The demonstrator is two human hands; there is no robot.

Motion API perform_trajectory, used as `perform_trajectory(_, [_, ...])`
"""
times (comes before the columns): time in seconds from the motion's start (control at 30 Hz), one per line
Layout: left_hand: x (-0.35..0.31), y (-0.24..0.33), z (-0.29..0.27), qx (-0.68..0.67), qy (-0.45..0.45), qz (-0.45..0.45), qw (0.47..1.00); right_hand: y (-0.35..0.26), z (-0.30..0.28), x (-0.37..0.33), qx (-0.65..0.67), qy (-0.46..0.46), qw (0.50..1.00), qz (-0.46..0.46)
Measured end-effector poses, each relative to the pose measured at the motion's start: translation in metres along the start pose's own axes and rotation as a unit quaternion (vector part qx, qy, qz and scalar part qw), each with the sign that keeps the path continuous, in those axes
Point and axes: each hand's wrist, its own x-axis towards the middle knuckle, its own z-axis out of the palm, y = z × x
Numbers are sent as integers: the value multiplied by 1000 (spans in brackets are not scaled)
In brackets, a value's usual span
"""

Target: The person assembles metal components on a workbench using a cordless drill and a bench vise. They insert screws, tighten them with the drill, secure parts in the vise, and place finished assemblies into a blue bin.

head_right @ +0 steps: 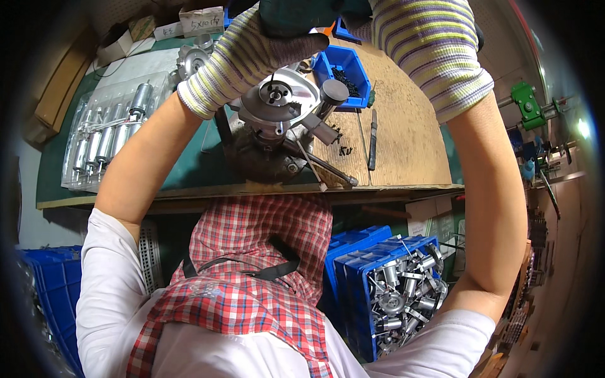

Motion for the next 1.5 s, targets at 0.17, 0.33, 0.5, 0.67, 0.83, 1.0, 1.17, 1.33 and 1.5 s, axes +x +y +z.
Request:
perform_trajectory(0.17, [1, 10, 1, 16, 5, -47, 999, 12, -20, 17, 403, -167, 895, 94])
perform_trajectory(0.33, [-10, 4, -6, 31, 54, -23, 998, 6, 16, 22, 73, 6, 993, -91])
perform_trajectory(0.5, [0, -1, 3, 62, 56, -21, 996, 1, 4, 22, 351, -121, 922, 112])
perform_trajectory(0.67, [14, 7, 13, 145, 40, -2, 989, 11, -1, 4, 719, -93, 681, 103])
perform_trajectory(0.83, [14, -10, 22, 398, 160, 80, 900, -5, 15, 8, 601, -18, 798, 37])
perform_trajectory(1.0, [17, 43, 30, 51, 225, -51, 972, 7, 24, 13, 541, 14, 840, 31])
perform_trajectory(1.17, [27, 19, 22, 14, 130, 146, 981, 25, 23, 14, 426, 22, 904, 35])
perform_trajectory(1.33, [15, 2, 27, 24, 108, 76, 991, 23, 34, 14, 357, 28, 933, 22])
perform_trajectory(1.5, [12, 11, 25, -9, 69, -16, 997, 22, 46, 11, 298, 75, 951, -22])
